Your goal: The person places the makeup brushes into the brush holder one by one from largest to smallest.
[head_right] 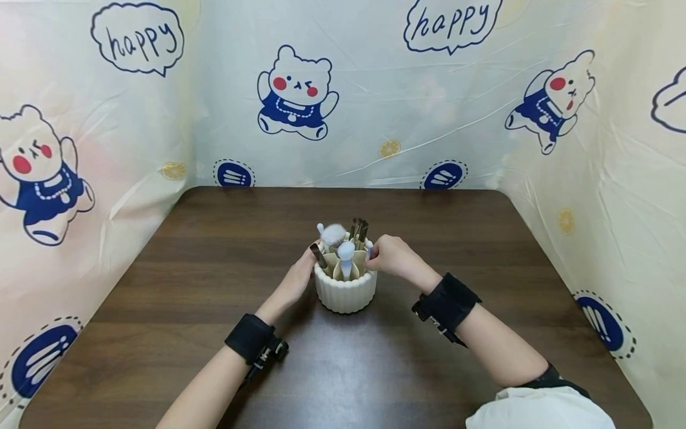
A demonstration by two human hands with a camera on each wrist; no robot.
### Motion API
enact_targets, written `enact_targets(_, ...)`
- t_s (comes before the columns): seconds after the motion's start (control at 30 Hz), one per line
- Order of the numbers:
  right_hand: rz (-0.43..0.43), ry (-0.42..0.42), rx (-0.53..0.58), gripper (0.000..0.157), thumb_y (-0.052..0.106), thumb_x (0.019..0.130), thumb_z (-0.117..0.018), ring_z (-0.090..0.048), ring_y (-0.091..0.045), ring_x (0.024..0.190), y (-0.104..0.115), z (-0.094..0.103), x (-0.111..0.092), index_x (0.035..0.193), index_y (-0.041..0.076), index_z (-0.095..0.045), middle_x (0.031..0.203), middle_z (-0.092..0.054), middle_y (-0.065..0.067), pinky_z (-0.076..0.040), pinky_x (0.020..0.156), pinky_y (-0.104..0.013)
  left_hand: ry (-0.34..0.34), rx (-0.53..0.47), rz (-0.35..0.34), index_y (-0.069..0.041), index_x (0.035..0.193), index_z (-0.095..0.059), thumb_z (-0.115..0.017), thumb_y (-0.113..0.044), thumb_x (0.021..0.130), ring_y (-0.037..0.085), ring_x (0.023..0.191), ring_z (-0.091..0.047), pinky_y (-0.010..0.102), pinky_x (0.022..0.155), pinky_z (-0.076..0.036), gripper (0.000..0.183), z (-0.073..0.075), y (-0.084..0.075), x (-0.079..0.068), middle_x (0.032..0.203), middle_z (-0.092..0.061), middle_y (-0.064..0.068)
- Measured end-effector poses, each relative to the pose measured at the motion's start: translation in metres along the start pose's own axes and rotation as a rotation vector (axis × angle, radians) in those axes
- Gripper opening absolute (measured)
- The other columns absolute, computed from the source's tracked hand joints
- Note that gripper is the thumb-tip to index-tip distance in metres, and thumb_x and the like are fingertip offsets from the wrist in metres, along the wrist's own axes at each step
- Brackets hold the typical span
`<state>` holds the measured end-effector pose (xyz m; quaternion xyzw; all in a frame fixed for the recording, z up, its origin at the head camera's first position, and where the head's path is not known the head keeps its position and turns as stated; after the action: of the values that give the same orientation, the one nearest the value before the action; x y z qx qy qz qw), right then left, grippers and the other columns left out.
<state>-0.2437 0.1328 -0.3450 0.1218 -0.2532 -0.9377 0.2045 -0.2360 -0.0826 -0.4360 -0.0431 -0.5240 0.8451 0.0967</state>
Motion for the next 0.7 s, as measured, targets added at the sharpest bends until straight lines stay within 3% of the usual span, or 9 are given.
enact_targets(0.27,-0.024,0.002,-0.021,0.037,0.016,0.079,-0.066,-0.025,-0.008,0.051,0.0021,-0.0055,0.0008,0.051,0.016,-0.043,0.052,-0.027,0.009,-0.021,0.052,-0.023,-0.01,0.007,-0.009,-0.027,0.149,-0.032,-0.024,-0.038,0.103,0.035,0.136,-0.04,0.053,0.11,-0.033,0.048,0.0003,0.0003,-0.0017,0.151,-0.04,0.007)
enact_targets(0.47,-0.028,-0.011,-0.034,0.039,0.015,0.08,-0.064,-0.024,-0.008,0.051,0.0036,-0.0063,0.0005,0.05,0.018,-0.04,0.052,-0.026,0.009,-0.02,0.052,-0.023,-0.019,0.012,-0.023,-0.025,0.149,-0.032,-0.025,-0.037,0.103,0.036,0.135,-0.041,0.053,0.11,-0.034,0.048,-0.0005,0.0011,-0.0013,0.151,-0.04,0.008)
enact_targets(0.6,-0.009,-0.002,-0.015,0.035,0.015,0.081,-0.064,-0.025,-0.009,0.052,0.0029,-0.0065,0.0001,0.051,0.014,-0.047,0.053,-0.029,0.009,-0.021,0.053,-0.023,-0.017,0.019,-0.022,-0.026,0.149,-0.032,-0.024,-0.038,0.103,0.035,0.135,-0.041,0.052,0.11,-0.034,0.048,-0.0001,0.0003,-0.0009,0.151,-0.041,0.007)
enact_targets(0.7,-0.004,0.014,0.013,0.025,0.017,0.083,-0.065,-0.034,-0.009,0.055,0.002,-0.0062,-0.0002,0.06,0.009,-0.063,0.056,-0.044,0.009,-0.029,0.055,-0.023,-0.004,0.026,-0.015,-0.026,0.15,-0.031,-0.024,-0.038,0.103,0.036,0.135,-0.041,0.053,0.11,-0.034,0.049,0.001,-0.0002,-0.0007,0.151,-0.04,0.008)
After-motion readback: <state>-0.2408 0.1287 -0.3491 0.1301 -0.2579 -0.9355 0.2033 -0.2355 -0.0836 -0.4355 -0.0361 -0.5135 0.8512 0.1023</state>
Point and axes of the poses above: each hand's wrist, its own x-axis towards the middle knuckle, its own z-axis out of the back of the hand, y = z × x, the point moved 2 cm from there along x, towards the middle knuckle
